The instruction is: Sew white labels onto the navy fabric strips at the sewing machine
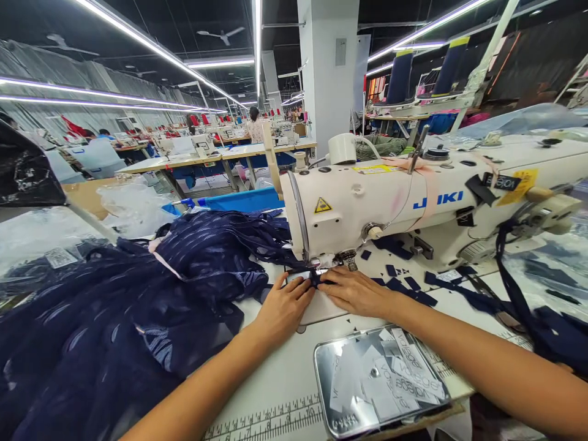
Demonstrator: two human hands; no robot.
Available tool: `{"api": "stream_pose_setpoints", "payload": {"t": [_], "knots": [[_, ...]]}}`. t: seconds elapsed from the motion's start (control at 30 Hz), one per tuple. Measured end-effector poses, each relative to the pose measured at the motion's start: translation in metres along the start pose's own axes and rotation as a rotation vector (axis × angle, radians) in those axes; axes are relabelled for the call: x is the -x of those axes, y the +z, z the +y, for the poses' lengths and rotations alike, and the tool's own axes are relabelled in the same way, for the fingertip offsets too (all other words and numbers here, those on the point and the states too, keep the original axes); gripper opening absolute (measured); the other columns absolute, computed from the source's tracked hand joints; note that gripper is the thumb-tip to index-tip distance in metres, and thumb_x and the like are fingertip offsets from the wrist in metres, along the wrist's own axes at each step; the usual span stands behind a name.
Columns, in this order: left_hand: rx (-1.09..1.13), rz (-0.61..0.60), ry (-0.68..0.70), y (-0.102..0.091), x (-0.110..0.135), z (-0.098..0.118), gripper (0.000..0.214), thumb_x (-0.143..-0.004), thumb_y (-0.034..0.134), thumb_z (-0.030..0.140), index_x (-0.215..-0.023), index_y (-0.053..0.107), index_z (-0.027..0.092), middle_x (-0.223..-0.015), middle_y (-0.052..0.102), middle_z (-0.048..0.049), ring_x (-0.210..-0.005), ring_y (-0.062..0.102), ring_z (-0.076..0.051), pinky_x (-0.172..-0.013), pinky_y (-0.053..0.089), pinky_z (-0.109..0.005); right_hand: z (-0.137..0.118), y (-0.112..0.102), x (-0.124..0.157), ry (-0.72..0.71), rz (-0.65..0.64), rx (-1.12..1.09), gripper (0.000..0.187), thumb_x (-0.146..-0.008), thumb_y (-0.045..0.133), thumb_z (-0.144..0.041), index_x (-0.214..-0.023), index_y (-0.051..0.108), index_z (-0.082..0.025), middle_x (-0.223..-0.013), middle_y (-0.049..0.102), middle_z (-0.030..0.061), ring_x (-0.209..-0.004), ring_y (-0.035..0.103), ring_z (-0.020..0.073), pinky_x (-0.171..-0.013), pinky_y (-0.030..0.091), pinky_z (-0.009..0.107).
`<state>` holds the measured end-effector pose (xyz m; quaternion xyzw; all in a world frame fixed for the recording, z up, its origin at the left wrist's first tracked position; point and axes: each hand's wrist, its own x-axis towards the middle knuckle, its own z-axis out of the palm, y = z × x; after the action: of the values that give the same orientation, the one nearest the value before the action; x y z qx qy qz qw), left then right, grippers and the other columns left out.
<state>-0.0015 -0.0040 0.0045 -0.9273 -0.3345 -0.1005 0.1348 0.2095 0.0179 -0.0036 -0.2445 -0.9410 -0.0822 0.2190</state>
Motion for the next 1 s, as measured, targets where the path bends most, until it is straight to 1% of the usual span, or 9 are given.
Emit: {"api": "stream_pose_setpoints", "payload": {"t": [0.23, 0.37, 0.57, 0.73, 0.83, 0.9, 1.0], "knots": [[-0.014, -0.038, -0.021, 0.001, -0.001, 0.001, 0.029, -0.083, 0.045, 0.009, -0.11, 0.053, 0.014, -0.118, 0.056, -0.0109, -0.108, 0.051, -0.024, -0.095, 0.032, -0.045, 0.0, 0.002, 0.0, 0.003, 0.001, 0.013, 0.026, -0.087, 0.039, -0.018, -0.102, 0.06, -0.012, -0.098, 0.059, 0.0115, -0.09, 0.054, 0.0208, -0.075, 0.049, 0.035], [-0.031, -0.052, -0.028, 0.001, -0.002, 0.0, 0.03, -0.083, 0.044, 0.009, -0.111, 0.053, 0.015, -0.12, 0.055, -0.0112, -0.109, 0.051, -0.024, -0.096, 0.032, -0.044, 0.0, 0.003, -0.001, 0.032, -0.021, 0.006, 0.025, -0.086, 0.042, -0.021, -0.102, 0.06, -0.014, -0.101, 0.059, 0.0115, -0.091, 0.054, 0.0208, -0.076, 0.049, 0.035], [-0.063, -0.06, -0.037, -0.001, -0.004, -0.003, 0.034, -0.081, 0.048, 0.009, -0.114, 0.052, 0.015, -0.12, 0.055, -0.0106, -0.111, 0.05, -0.024, -0.1, 0.029, -0.044, 0.002, 0.005, -0.002, 0.08, -0.034, 0.016, 0.029, -0.084, 0.047, -0.025, -0.107, 0.059, -0.013, -0.106, 0.058, 0.0136, -0.096, 0.055, 0.0236, -0.076, 0.049, 0.037], [-0.081, -0.082, -0.06, 0.0, -0.008, -0.008, 0.035, -0.08, 0.047, 0.008, -0.114, 0.052, 0.017, -0.12, 0.055, -0.0099, -0.111, 0.049, -0.024, -0.099, 0.029, -0.045, 0.006, 0.009, 0.0, 0.121, -0.035, -0.002, 0.032, -0.082, 0.05, -0.026, -0.11, 0.058, -0.014, -0.114, 0.057, 0.0126, -0.101, 0.054, 0.0239, -0.083, 0.047, 0.04], [-0.098, -0.086, -0.071, 0.0, -0.011, -0.008, 0.034, -0.081, 0.046, 0.008, -0.113, 0.052, 0.014, -0.12, 0.054, -0.0102, -0.111, 0.048, -0.023, -0.098, 0.029, -0.043, 0.007, 0.013, 0.0, 0.158, -0.03, -0.002, 0.032, -0.081, 0.049, -0.025, -0.111, 0.057, -0.013, -0.116, 0.057, 0.0117, -0.1, 0.055, 0.0231, -0.085, 0.046, 0.039], [-0.126, -0.072, -0.101, -0.001, -0.013, -0.006, 0.028, -0.081, 0.046, 0.009, -0.108, 0.055, 0.011, -0.111, 0.057, -0.0124, -0.106, 0.05, -0.024, -0.093, 0.033, -0.041, 0.007, 0.015, -0.001, 0.194, -0.025, 0.001, 0.033, -0.082, 0.047, -0.024, -0.112, 0.056, -0.012, -0.114, 0.058, 0.0127, -0.097, 0.056, 0.0227, -0.085, 0.046, 0.039], [-0.176, -0.064, -0.19, -0.004, -0.014, 0.001, 0.017, -0.081, 0.047, 0.013, -0.091, 0.06, 0.008, -0.088, 0.059, -0.0133, -0.089, 0.053, -0.026, -0.076, 0.039, -0.039, 0.006, 0.014, -0.004, 0.291, -0.052, 0.039, 0.036, -0.084, 0.045, -0.029, -0.114, 0.054, -0.01, -0.105, 0.061, 0.0148, -0.094, 0.057, 0.0249, -0.08, 0.047, 0.041]]}}
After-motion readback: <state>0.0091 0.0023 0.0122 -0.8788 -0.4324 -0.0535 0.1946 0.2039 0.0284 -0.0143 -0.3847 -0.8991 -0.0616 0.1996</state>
